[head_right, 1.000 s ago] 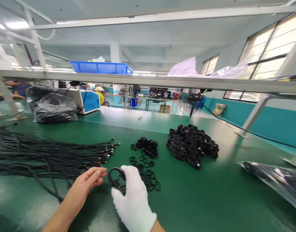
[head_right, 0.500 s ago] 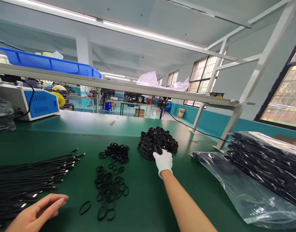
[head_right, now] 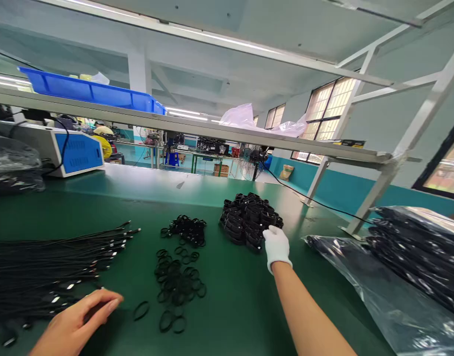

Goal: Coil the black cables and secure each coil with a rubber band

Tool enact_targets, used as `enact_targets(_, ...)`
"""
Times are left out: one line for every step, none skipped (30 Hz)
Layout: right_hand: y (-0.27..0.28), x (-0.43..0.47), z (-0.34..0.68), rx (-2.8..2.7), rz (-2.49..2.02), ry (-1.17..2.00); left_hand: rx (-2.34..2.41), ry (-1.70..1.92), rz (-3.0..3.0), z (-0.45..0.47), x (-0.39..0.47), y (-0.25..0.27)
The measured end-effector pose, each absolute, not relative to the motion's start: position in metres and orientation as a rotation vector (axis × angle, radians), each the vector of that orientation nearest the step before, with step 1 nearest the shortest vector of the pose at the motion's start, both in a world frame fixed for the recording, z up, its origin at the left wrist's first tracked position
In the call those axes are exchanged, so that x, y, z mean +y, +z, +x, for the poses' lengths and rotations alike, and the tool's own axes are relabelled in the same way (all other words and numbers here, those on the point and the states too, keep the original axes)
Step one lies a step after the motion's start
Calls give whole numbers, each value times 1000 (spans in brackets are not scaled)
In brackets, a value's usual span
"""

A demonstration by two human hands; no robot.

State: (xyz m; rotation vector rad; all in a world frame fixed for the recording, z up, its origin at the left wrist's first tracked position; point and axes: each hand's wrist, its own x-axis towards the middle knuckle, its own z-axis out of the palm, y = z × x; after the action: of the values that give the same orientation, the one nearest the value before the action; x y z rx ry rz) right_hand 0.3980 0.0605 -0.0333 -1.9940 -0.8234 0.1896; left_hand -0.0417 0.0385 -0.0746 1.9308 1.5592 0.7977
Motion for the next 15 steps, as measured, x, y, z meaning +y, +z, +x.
enact_targets(-25,57,388,-832,-1929,220,1536,816,1950,-39,36,-70)
enact_targets(-16,54,373,-846,-1865,262,1508,832,1966,-35,32,-65)
enact_targets(-8,51,354,-875,-1794,316,1473,871,1981,-32,28,-61)
enact_targets(-1,49,332,-903,-1729,374,1444,905,2001,-29,24,-58)
enact_targets(5,45,306,-933,-1664,432,1473,914,2011,-26,19,-56)
enact_targets(8,40,279,-984,-1588,509,1522,919,2019,-23,15,-54)
enact_targets(9,34,252,-1045,-1501,592,1573,920,2027,-22,12,-53)
enact_targets(7,27,225,-1079,-1456,668,1619,921,2041,-22,9,-53)
enact_targets(2,18,200,-1134,-1421,762,1664,920,2057,-24,6,-52)
enact_targets(-5,10,178,-1169,-1412,831,1705,916,2077,-28,4,-50)
enact_targets(-14,2,159,-1209,-1429,898,1750,912,2097,-34,1,-48)
enact_targets(-23,-6,144,-1241,-1475,935,1800,905,2115,-42,-2,-45)
enact_targets(-33,-12,133,-1278,-1520,965,1859,895,2128,-54,-5,-42)
enact_targets(-41,-16,126,-1334,-1549,983,1930,882,2133,-67,-7,-39)
enact_targets(-47,-19,122,-1383,-1575,998,2011,862,2127,-83,-8,-37)
